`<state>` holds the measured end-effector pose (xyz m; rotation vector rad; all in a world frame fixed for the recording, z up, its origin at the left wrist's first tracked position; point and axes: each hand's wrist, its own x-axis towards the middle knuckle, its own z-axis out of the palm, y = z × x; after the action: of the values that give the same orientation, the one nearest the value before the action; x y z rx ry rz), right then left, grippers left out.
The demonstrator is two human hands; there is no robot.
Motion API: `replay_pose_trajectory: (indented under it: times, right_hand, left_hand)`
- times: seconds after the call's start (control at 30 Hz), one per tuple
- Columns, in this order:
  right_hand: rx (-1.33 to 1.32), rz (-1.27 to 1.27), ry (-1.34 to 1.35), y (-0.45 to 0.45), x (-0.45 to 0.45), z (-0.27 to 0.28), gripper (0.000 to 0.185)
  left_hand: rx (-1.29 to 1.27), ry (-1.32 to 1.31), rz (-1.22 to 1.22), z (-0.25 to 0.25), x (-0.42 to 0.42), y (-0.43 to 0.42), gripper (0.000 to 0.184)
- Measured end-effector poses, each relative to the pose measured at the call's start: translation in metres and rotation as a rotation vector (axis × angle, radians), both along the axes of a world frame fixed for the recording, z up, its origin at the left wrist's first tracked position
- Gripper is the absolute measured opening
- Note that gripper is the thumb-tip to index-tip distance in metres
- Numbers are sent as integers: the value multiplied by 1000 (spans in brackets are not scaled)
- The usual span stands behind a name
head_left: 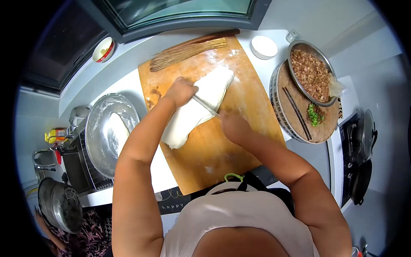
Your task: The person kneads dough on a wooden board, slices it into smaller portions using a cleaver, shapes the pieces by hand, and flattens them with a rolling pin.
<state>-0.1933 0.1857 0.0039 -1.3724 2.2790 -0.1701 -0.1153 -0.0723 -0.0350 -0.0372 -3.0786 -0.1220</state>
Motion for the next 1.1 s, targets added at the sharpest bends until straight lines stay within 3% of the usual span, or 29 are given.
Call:
replay_pose_trajectory:
  times: [0.1, 0.2, 0.27, 0.33, 0.37, 0.43, 0.53, 0.57, 0.63, 0.67, 0.87, 0.93, 1.0, 1.1]
  right_hand:
    - [37, -22, -55, 9, 5, -17, 27]
    - [-170, -105, -160, 18, 13, -28, 28]
    - [-472, -90, -211, 32, 3, -52, 31]
    - [-539, -162, -298, 55, -4, -37, 31]
    - [-555, -199, -352, 74, -4, -25, 31]
    - [-242, -338, -684, 108, -21, 7, 39]
    - [-500, -516, -831, 142, -21, 18, 44]
    - [-588, -437, -560, 143, -22, 18, 47]
    - [-732, -267, -15, 141, -22, 18, 55]
    - [-678, -260, 83, 142, -21, 20, 58]
    - [-299, -344, 193, 154, -26, -40, 52]
    - [-260, -335, 249, 155, -27, -53, 48]
    - [-295, -340, 317, 152, -35, -70, 46]
    - [-356, -367, 349, 150, -40, -88, 45]
  left_hand:
    - [-85, -112, 55, 4, -7, 13, 12]
    - [2, 35, 53, 10, 7, 19, 23]
    - [23, 355, 158, 32, 16, 33, 37]
    - [117, 646, 306, 37, 26, 33, 58]
    - [226, 689, 409, 31, 25, 34, 60]
    - [456, 781, 643, 18, 25, 39, 67]
    - [240, 101, 662, 16, -11, 86, 93]
    - [145, -150, 631, 28, -24, 101, 114]
    - [19, -319, 568, 41, -39, 125, 109]
    - [-26, -294, 543, 35, -43, 123, 107]
    - [-136, -237, 431, 11, -76, 66, 92]
    - [-260, -149, 464, -9, -94, 26, 86]
    - [-167, -202, 625, 7, -110, 0, 84]
    - [-219, -159, 595, -3, -119, -38, 71]
